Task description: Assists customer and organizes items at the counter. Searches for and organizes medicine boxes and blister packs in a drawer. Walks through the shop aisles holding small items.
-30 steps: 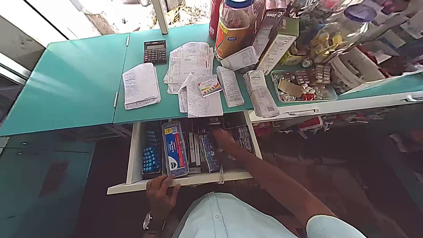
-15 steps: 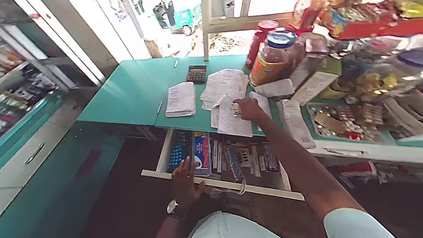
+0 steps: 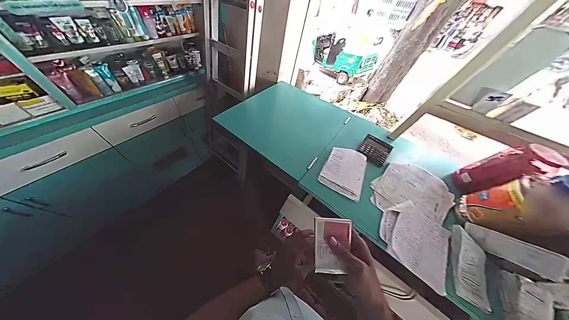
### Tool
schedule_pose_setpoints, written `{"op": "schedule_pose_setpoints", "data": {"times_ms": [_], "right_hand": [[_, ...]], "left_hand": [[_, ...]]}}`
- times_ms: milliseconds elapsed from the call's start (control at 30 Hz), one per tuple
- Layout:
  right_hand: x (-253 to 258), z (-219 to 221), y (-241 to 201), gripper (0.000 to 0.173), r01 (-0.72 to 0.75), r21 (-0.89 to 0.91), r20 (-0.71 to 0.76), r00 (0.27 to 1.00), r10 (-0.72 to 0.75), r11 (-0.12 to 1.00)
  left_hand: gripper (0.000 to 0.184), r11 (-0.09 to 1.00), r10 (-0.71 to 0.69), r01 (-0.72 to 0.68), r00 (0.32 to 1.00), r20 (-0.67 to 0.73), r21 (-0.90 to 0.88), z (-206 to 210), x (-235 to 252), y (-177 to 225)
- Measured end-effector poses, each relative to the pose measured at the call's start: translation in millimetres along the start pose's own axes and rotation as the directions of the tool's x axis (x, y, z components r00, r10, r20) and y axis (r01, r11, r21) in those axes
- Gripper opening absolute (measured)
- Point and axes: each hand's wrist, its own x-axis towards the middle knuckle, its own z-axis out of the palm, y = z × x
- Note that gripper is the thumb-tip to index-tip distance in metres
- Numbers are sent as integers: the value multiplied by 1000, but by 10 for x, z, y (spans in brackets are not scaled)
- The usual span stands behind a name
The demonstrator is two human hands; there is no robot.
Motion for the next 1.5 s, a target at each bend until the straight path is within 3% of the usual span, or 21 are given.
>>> {"op": "schedule_pose_setpoints", "data": {"times_ms": [67, 167, 233, 333, 433, 500, 567, 600, 700, 767, 867, 933, 1067, 1133, 1200, 1267, 1367, 1500], "right_hand": [[234, 375, 249, 25, -109, 55, -8, 994, 109, 993], [651, 979, 605, 19, -231, 162, -34, 970, 239, 960], [886, 1353, 836, 20, -288, 133, 7, 957, 289, 949], [1161, 1834, 1248, 24, -310, -14, 244, 921, 304, 951], [1476, 2295, 1641, 19, -295, -134, 523, 790, 320, 946], [1741, 2639, 1864, 31, -203, -263, 660, 675, 329, 943], [2103, 3062, 2034, 58, 13, -446, 765, 524, 374, 895], [2289, 3320, 2123, 63, 132, -514, 795, 445, 413, 847], [2766, 4172, 2447, 35, 452, -476, 879, 279, 387, 755], [3001, 4880, 2553, 25, 446, -412, 910, 232, 343, 794], [3217, 6016, 2757, 22, 97, -289, 955, 92, 281, 952], [3202, 6759, 2921, 19, -46, -218, 976, -36, 216, 975], [2844, 8125, 3143, 19, 186, 4, 949, -310, 55, 983], [2524, 8722, 3264, 32, 271, 84, 896, -443, 46, 959], [2123, 9307, 3439, 38, 299, 175, 866, -500, -2, 938], [1710, 9857, 3577, 36, 336, 232, 870, -492, -40, 913], [1215, 10612, 3594, 30, 391, 264, 895, -440, -72, 882], [857, 11644, 3656, 31, 368, 249, 878, -476, -48, 896]], "left_hand": [[32, 966, -205, 195, 978, -46, -168, -484, -73, -98], [34, 850, -507, 457, 845, -169, -262, -1368, -67, -64], [37, 833, -524, 436, 818, -236, -341, -1882, -148, -32], [39, 815, -545, 408, 781, -305, -410, -2407, -319, 78], [30, 811, -583, 517, 666, -466, -274, -2772, -534, -34], [22, 770, -548, 636, 624, -558, -45, -3141, -689, -105], [25, 649, -527, 741, 599, -603, 169, -3602, -781, -179], [26, 586, -535, 776, 587, -608, 233, -3845, -803, -219], [29, 555, -540, 798, 559, -629, 234, -4555, -771, -301], [35, 632, -464, 764, 510, -725, 133, -5081, -775, -291], [38, 778, -306, 626, 316, -898, -44, -5864, -998, -165], [33, 824, -167, 564, 135, -977, -63, -6201, -1240, -75], [24, 713, 150, 698, -251, -956, -71, -6673, -1744, 46], [21, 678, 257, 724, -397, -881, -128, -6959, -2113, 113], [21, 659, 317, 729, -493, -810, -185, -7346, -2546, 201], [23, 675, 309, 707, -533, -787, -214, -7793, -2990, 332], [26, 705, 256, 677, -523, -813, -213, -8477, -3521, 676], [21, 697, 112, 702, -307, -945, -146, -9334, -4192, 1310]]}}
